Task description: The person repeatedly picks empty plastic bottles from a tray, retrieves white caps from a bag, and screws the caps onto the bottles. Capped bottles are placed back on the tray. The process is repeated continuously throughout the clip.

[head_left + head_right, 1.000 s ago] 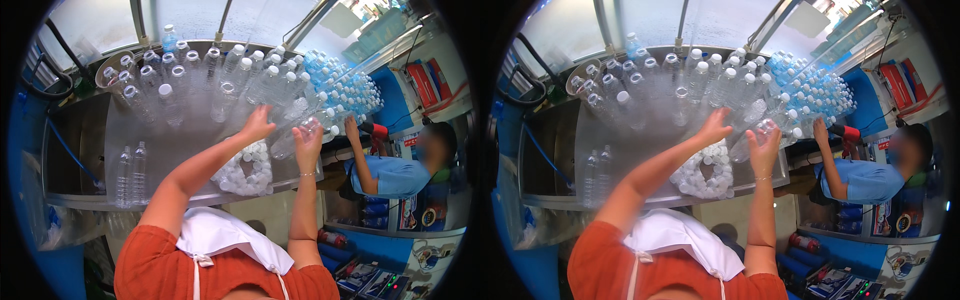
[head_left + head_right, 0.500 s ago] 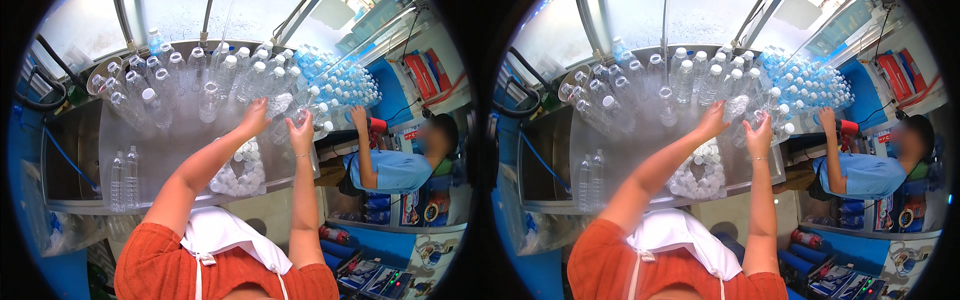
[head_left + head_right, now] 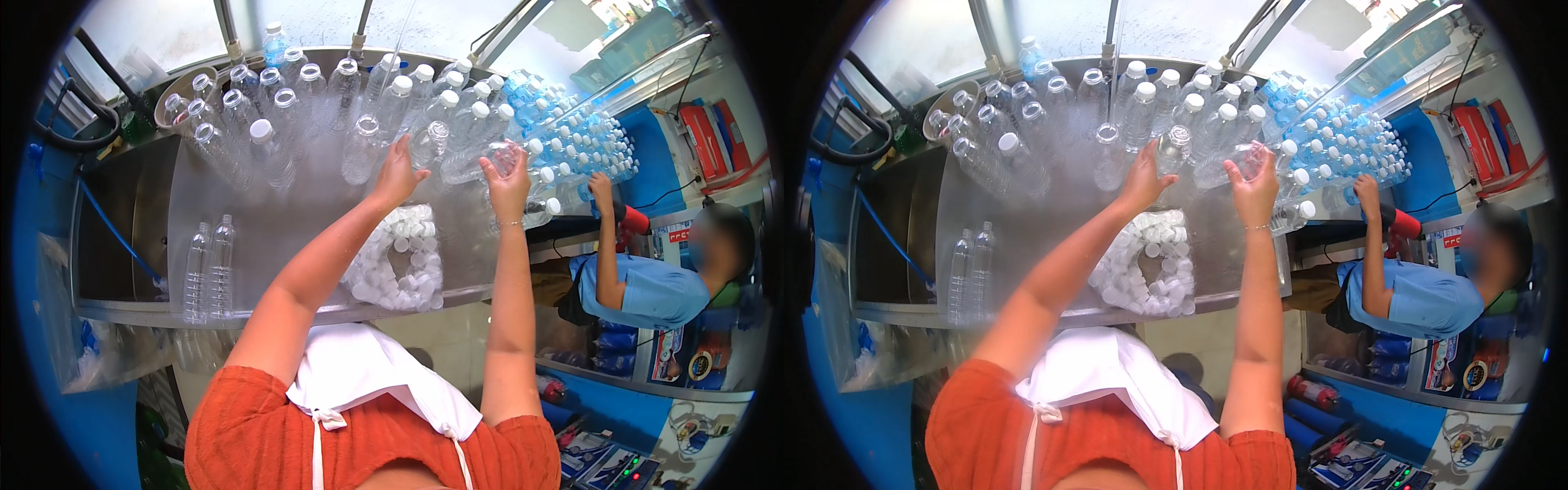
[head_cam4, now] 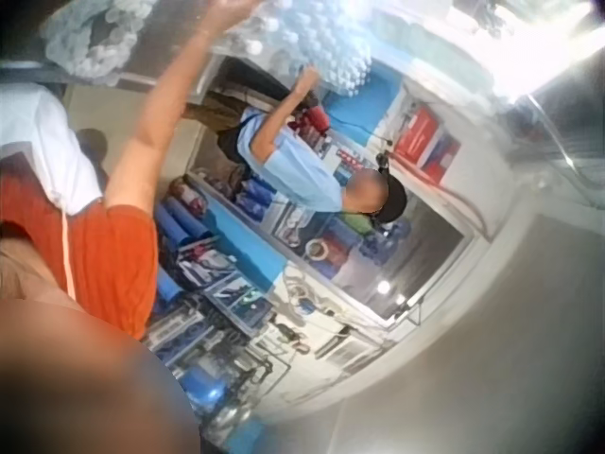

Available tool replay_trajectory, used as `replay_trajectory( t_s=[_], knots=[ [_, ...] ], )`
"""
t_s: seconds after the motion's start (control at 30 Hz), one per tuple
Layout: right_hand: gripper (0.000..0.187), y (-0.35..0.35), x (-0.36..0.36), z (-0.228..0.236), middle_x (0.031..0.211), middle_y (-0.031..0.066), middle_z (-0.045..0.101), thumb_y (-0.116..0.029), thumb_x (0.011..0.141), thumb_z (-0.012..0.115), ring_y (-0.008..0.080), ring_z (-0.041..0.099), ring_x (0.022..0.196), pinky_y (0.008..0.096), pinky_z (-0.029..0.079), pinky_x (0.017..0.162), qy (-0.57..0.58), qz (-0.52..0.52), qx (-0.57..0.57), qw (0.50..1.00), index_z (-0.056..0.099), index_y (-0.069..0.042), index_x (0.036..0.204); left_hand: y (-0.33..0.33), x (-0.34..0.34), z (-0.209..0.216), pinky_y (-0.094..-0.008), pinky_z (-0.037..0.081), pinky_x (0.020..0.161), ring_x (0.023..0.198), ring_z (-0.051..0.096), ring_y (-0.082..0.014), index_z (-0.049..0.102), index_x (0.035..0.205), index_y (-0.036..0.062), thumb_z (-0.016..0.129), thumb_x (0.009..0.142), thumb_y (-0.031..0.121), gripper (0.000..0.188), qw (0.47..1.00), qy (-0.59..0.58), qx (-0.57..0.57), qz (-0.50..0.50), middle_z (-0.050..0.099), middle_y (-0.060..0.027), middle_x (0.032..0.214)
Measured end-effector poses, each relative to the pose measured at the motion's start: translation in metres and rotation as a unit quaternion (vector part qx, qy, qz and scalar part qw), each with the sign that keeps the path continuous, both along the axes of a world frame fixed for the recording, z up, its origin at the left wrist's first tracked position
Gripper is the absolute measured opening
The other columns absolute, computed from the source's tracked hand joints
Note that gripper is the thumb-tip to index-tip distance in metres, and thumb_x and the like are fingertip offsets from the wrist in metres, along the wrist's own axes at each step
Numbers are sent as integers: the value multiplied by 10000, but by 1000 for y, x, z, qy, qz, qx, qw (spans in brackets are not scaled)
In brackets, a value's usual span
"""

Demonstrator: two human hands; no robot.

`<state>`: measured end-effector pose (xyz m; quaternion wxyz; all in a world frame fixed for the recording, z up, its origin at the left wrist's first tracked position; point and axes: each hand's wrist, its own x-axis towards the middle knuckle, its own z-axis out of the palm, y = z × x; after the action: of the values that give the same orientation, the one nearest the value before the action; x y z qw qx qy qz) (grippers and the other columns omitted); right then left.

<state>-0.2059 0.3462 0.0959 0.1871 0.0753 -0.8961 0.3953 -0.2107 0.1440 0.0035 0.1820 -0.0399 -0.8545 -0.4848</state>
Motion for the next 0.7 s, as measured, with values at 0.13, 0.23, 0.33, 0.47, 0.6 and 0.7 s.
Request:
replay_trajectory(
  t_s=[0.13,0.23,0.33,0.47,0.6,0.7],
  knots=[
    [585,9,-2,5,1217,99,585,-131,779,802,194,611,1040,297,512,870,2,44,-135,990,500,-61,1275,-7,39,9,-483,425,949,1116,510,-415,549,1078,-100,699,741,72,407,976,-144,-159,-29,555,-256,1151],
    [573,14,-3,7,1181,118,620,-154,738,832,200,636,996,327,520,834,13,16,-51,998,540,-40,1218,-5,87,7,-455,460,841,1025,545,-348,620,874,-15,666,695,43,193,941,-127,-249,-189,593,-173,1012],
    [586,11,-1,6,1172,123,624,-143,740,829,221,636,1012,325,519,837,37,-19,-95,995,532,-37,1234,-5,111,0,-388,459,814,985,554,-290,667,826,51,668,685,81,144,893,14,-388,-227,598,-98,943],
    [594,9,2,10,1148,132,632,-148,752,821,222,641,1004,315,519,840,47,-11,-60,997,522,-37,1254,-2,117,-11,-362,442,849,1003,525,-272,653,820,44,659,679,68,143,877,36,-422,-226,562,-104,978],
    [525,19,0,14,1122,121,621,-167,812,772,220,645,970,298,537,800,-19,37,-114,993,516,-23,1248,-9,114,-20,-376,440,868,1016,508,-282,642,819,33,635,711,61,112,898,20,-353,-262,539,-120,1031],
    [446,28,-4,-2,1073,126,624,-268,890,681,226,655,915,312,560,745,-214,90,-309,923,518,-11,1215,-13,114,-20,-394,444,879,1023,506,-288,642,819,38,633,724,74,102,893,35,-358,-270,527,-123,1054]
  ],
)
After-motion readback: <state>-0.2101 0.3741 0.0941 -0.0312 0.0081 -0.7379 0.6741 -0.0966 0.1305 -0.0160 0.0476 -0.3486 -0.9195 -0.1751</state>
